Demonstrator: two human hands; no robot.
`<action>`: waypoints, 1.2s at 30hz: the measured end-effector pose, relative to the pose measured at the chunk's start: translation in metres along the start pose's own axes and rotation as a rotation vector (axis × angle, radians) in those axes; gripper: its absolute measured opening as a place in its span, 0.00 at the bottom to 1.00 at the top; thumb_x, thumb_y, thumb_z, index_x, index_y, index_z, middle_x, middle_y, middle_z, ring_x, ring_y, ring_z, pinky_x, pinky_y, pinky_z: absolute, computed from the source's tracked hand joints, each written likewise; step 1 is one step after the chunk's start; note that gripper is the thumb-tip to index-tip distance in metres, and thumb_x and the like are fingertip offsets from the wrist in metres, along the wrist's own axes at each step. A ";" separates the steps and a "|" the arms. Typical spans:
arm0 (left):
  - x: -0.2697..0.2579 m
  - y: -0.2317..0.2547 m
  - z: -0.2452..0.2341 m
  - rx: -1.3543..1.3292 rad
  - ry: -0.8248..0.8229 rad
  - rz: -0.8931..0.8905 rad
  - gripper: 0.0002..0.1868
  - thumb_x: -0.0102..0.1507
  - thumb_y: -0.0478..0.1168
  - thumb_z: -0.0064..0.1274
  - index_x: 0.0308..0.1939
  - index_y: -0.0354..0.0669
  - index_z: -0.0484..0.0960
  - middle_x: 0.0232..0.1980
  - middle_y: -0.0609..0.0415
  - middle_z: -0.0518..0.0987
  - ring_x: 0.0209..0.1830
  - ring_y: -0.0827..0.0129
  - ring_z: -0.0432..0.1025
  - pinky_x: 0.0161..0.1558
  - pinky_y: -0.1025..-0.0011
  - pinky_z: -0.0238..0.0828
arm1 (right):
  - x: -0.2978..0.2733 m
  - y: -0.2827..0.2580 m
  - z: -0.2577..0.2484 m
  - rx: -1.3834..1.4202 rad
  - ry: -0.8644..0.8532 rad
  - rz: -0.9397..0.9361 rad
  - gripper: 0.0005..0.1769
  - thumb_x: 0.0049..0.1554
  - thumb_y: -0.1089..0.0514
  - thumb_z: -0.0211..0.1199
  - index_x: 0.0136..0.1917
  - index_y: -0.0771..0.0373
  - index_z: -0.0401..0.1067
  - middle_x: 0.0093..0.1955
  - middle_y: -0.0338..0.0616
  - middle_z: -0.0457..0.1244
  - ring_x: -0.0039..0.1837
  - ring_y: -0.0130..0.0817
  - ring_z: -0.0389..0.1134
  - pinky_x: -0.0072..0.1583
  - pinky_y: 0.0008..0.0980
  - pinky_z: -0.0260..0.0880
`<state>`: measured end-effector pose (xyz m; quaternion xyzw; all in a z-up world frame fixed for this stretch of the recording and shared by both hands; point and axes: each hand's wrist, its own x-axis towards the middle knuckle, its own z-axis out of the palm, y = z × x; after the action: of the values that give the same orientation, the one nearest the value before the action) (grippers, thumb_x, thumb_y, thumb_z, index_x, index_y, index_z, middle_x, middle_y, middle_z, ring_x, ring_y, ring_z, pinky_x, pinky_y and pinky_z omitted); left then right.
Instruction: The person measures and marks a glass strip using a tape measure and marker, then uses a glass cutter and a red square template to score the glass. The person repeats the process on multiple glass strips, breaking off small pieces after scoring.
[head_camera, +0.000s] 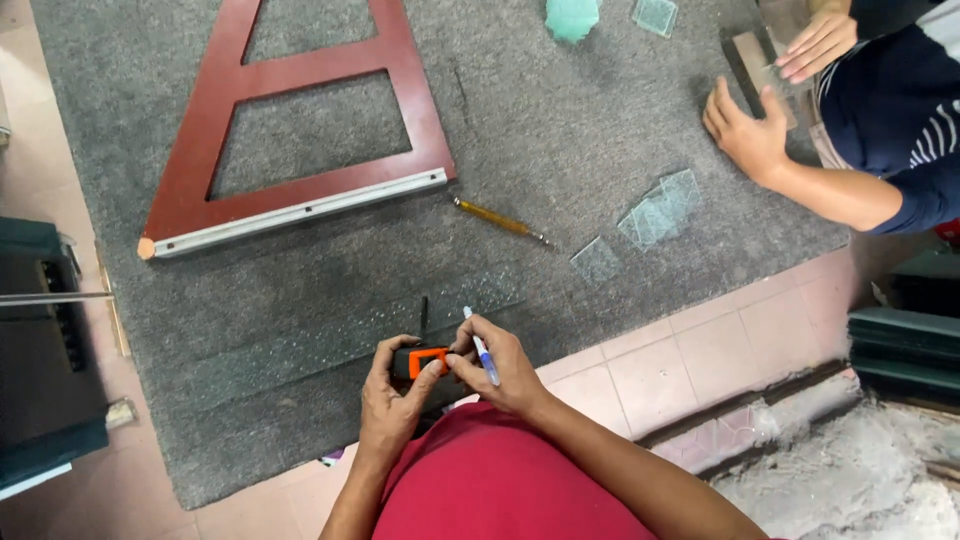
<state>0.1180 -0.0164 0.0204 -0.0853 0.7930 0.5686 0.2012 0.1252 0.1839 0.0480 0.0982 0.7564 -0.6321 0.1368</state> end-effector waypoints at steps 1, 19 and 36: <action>-0.005 -0.003 -0.001 -0.005 0.014 -0.033 0.24 0.61 0.56 0.69 0.58 0.56 0.84 0.48 0.60 0.87 0.45 0.71 0.78 0.53 0.71 0.74 | -0.007 0.003 0.006 -0.011 0.031 0.011 0.10 0.60 0.59 0.69 0.45 0.54 0.66 0.39 0.34 0.65 0.39 0.24 0.62 0.40 0.32 0.68; 0.063 -0.108 -0.055 0.404 0.710 0.155 0.42 0.49 0.46 0.85 0.61 0.44 0.76 0.50 0.35 0.83 0.50 0.32 0.80 0.52 0.44 0.74 | 0.067 0.145 -0.080 -0.448 0.692 -0.151 0.15 0.56 0.63 0.76 0.48 0.59 0.69 0.44 0.50 0.73 0.48 0.57 0.77 0.52 0.55 0.75; 0.070 -0.042 0.075 0.268 0.508 0.277 0.37 0.51 0.50 0.80 0.56 0.48 0.74 0.41 0.43 0.83 0.38 0.43 0.82 0.42 0.49 0.77 | 0.047 0.133 -0.067 -0.174 0.361 -0.176 0.17 0.60 0.61 0.80 0.46 0.61 0.69 0.47 0.50 0.75 0.47 0.45 0.78 0.45 0.41 0.79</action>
<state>0.0863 0.0463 -0.0659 -0.0885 0.8898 0.4418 -0.0730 0.1182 0.2728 -0.0803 0.1313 0.8260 -0.5461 -0.0485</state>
